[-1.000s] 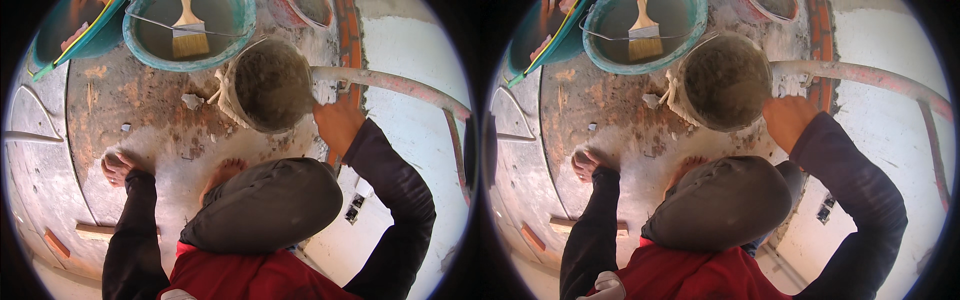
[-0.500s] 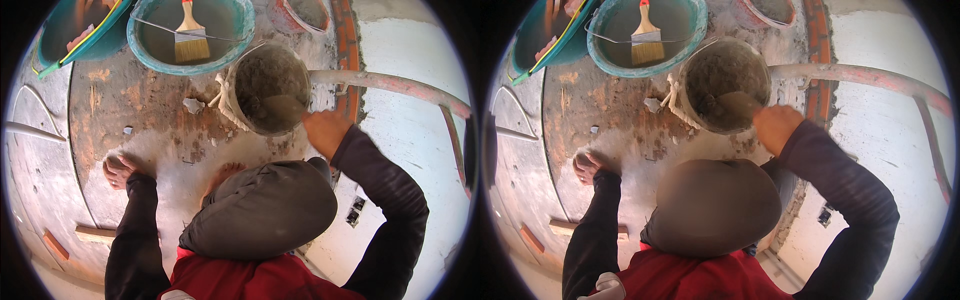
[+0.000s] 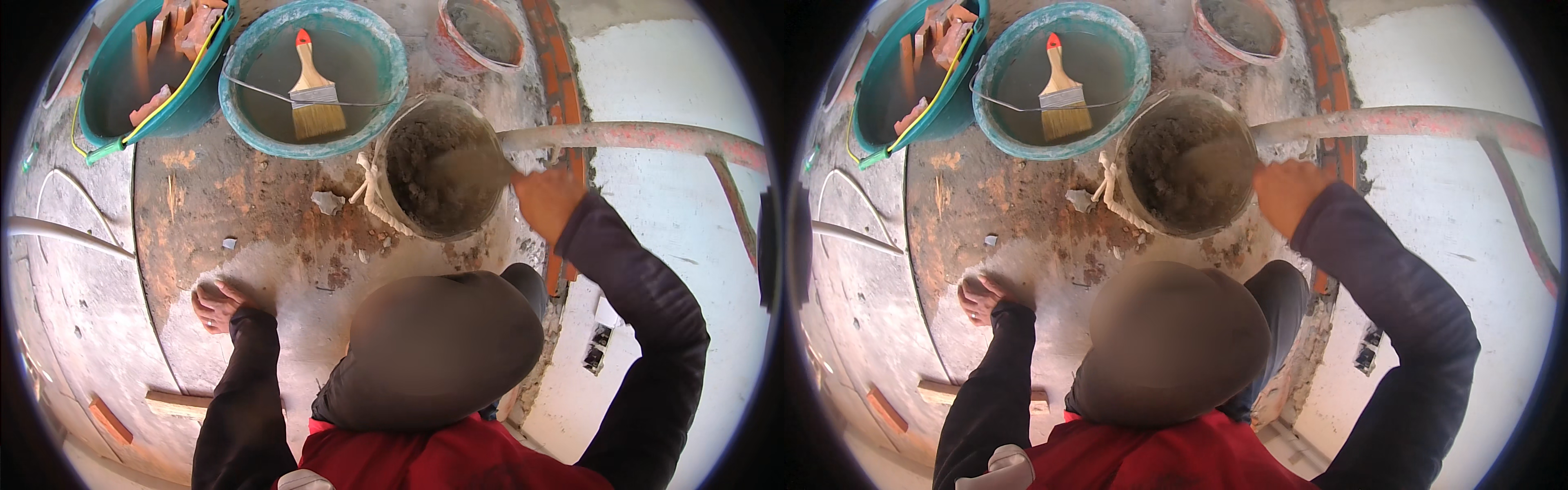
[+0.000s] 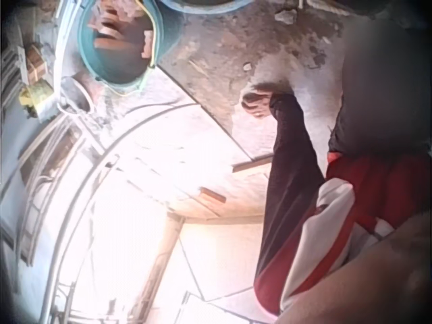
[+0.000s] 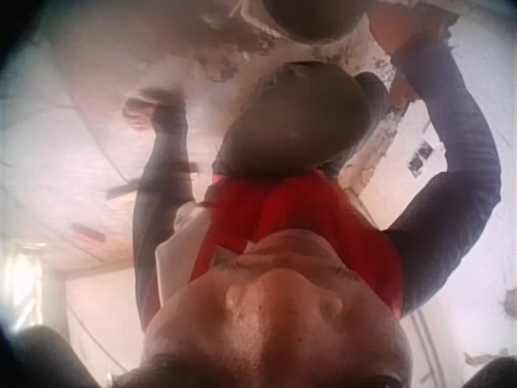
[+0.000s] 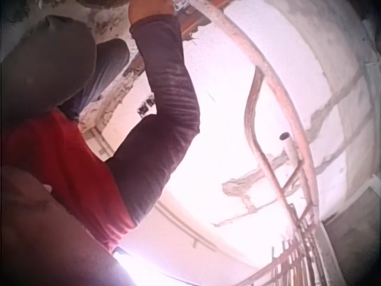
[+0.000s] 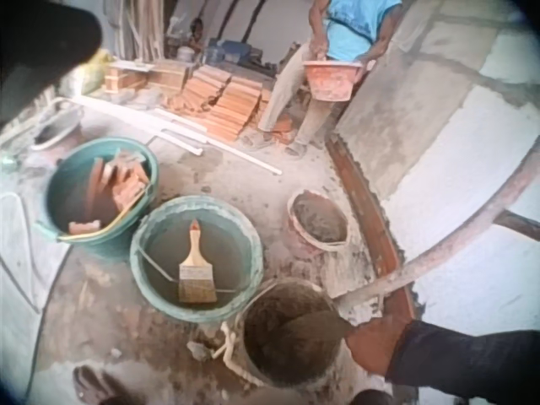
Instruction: The person applies mortar to the base of a brick wall using a trowel and then smooths the mixture by hand and with the tool.
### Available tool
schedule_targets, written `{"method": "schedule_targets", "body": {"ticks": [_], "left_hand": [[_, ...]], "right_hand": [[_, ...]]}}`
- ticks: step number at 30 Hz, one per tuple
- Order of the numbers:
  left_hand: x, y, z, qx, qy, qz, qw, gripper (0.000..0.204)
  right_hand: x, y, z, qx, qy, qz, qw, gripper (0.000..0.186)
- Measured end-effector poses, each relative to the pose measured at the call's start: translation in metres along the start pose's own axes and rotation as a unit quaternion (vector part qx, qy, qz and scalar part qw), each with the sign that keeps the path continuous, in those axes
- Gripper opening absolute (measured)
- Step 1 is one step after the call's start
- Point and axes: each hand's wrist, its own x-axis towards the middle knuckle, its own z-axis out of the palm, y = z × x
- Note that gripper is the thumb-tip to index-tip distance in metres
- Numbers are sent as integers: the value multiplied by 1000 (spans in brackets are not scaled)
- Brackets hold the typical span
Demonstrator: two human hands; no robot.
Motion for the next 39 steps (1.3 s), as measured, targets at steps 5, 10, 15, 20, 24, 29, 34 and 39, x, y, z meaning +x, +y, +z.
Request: {"method": "schedule_targets", "body": {"ticks": [5, 10, 15, 20, 24, 29, 34, 39], "left_hand": [[-8, 8, 2, -4, -15, -8, 1000, 59], [1, 7, 0, -24, -2, -11, 1000, 62], [-2, 0, 5, -23, 2, 5, 1000, 61], [-5, 10, 0, -25, -10, -10, 1000, 59], [-1, 8, -1, -46, 5, 0, 999, 59], [1, 5, -2, -27, -6, 0, 1000, 59], [0, 3, 1, -9, -12, -6, 1000, 60], [-1, 5, -1, -11, -26, -20, 999, 63]], "right_hand": [[8, -9, 10, 5, -33, 7, 999, 19], [-8, -33, -8, 17, -46, -48, 998, 15], [21, 17, -18, -69, -8, 53, 996, 19], [44, -7, 8, -48, -88, 23, 995, 20], [13, 1, 3, 3, -77, 17, 997, 17], [-14, 21, -26, -30, -51, 74, 995, 16], [-21, 45, -7, 109, 14, -4, 994, 18], [-12, 6, -4, 515, -322, 174, 775, 27]]}}
